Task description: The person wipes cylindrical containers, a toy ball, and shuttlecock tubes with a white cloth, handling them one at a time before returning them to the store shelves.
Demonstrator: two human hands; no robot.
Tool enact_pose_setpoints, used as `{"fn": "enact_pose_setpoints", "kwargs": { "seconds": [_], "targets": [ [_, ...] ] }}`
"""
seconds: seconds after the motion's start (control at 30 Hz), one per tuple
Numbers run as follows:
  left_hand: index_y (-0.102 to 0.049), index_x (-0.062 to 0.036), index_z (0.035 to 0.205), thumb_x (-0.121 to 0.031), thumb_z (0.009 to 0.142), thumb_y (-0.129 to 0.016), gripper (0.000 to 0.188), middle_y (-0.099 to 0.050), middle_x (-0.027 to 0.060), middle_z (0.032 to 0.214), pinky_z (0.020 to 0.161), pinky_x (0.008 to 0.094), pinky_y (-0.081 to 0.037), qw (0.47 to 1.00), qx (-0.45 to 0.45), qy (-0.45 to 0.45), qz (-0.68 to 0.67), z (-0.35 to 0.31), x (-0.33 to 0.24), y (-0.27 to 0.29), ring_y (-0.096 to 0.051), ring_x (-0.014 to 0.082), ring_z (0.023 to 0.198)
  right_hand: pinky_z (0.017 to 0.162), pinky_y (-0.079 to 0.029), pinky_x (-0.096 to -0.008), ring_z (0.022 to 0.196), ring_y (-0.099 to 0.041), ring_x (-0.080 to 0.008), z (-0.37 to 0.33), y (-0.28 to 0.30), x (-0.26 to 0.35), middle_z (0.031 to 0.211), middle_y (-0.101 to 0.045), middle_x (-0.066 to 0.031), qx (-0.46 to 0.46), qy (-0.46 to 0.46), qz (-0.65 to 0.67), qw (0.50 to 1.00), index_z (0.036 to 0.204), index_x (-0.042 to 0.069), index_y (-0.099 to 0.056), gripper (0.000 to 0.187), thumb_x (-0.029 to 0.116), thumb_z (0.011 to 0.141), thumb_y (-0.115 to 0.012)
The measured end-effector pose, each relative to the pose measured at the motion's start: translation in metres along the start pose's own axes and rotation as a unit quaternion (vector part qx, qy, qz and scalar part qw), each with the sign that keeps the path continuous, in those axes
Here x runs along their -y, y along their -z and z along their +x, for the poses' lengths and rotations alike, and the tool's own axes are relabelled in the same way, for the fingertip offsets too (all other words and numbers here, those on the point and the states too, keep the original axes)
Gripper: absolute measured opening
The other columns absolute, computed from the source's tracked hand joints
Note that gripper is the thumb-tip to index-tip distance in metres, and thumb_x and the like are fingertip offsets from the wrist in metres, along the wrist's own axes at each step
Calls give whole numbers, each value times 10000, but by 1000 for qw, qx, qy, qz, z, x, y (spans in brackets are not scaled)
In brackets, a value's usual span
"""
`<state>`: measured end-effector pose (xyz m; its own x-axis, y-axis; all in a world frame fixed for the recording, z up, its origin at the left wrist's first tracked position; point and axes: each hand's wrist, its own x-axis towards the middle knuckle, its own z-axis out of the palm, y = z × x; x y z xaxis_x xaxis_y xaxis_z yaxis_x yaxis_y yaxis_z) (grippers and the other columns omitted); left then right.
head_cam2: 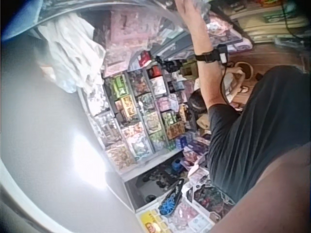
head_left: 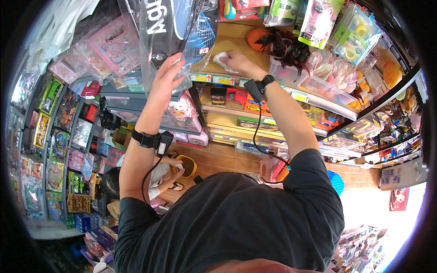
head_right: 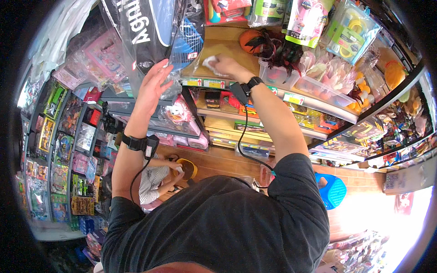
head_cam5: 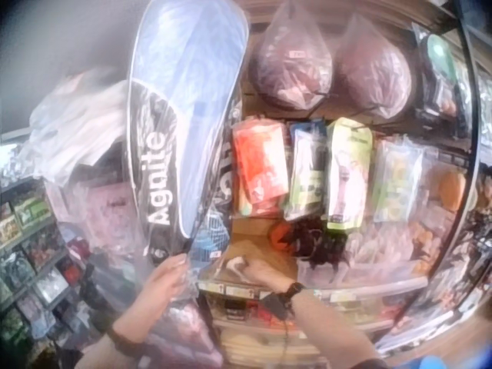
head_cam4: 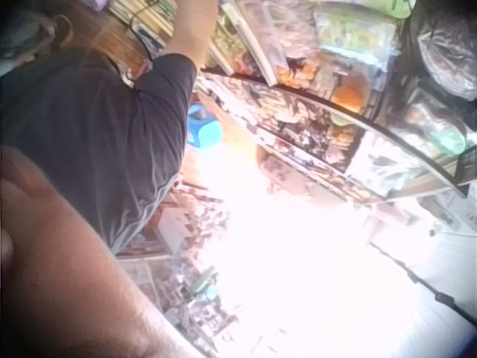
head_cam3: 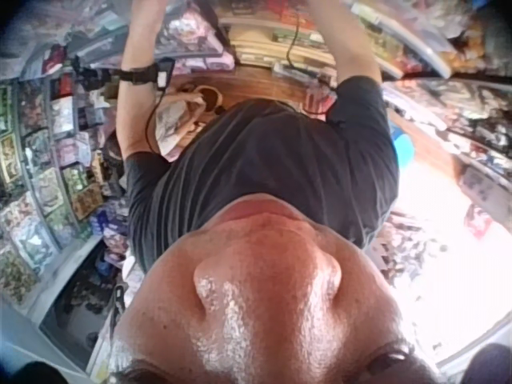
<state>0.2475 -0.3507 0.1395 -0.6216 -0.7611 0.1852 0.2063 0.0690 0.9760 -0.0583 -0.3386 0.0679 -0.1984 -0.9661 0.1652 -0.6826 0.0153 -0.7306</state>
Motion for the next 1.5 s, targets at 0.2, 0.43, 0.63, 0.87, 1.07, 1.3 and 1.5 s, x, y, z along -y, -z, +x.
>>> {"fn": "enact_pose_setpoints", "kwargs": {
  "seconds": [0.2,0.43,0.63,0.87,1.07,1.3,1.5],
  "targets": [
    [-418,-49,1466,-250,1029,-486,486,-454,171,1474,1123,457,-335,1000,3,-4,-7,4,4,4,-363,259,1437,758,-530,-410,830,-688,-291,-1,8,-1,926,-717,-159,-167,-78,156,970,1146,-34,-636,385,300,962,-587],
    [-397,-18,1468,-221,1039,-454,479,-442,202,1475,1132,477,-344,1000,-5,-12,6,10,2,-7,-358,280,1437,912,-531,-455,1050,-655,-389,2,12,-8,1112,-689,-203,-64,-70,-209,973,1046,49,-717,337,326,871,-637],
    [-379,8,1471,-229,1042,-447,496,-435,237,1479,1140,490,-342,999,4,-30,22,18,0,-22,-359,304,1438,904,-523,-479,1078,-643,-392,45,17,-15,1169,-659,-227,-27,-67,-174,982,1052,49,-714,338,324,871,-636],
    [-378,4,1475,-230,1036,-462,504,-438,251,1472,1137,485,-347,999,0,-28,36,29,-4,-24,-360,307,1437,1025,-429,-569,1236,-569,-374,123,9,-14,1297,-620,-210,-90,-121,-222,963,1152,101,-716,355,323,915,-571],
    [-381,1,1477,-236,1033,-471,511,-441,235,1478,1127,463,-365,999,-1,-19,38,36,-8,-15,-384,289,1424,1052,-377,-621,1316,-484,-384,185,-8,-26,1386,-557,-146,-131,-57,-263,954,1269,134,-647,393,275,915,-553],
    [-372,8,1480,-249,1032,-473,526,-423,225,1493,1128,472,-358,999,25,-21,39,42,-11,1,-362,303,1437,961,-413,-653,1302,-500,-329,260,-41,-60,1393,-546,-111,-251,-118,-223,934,1302,197,-600,387,223,925,-521],
    [-369,5,1481,-260,1034,-470,530,-429,216,1490,1133,477,-347,998,28,-22,46,40,-9,9,-358,305,1439,953,-471,-541,1220,-573,-331,246,-54,-70,1306,-619,-122,-248,-38,-234,939,1235,162,-642,365,247,880,-651]
  ]
}}
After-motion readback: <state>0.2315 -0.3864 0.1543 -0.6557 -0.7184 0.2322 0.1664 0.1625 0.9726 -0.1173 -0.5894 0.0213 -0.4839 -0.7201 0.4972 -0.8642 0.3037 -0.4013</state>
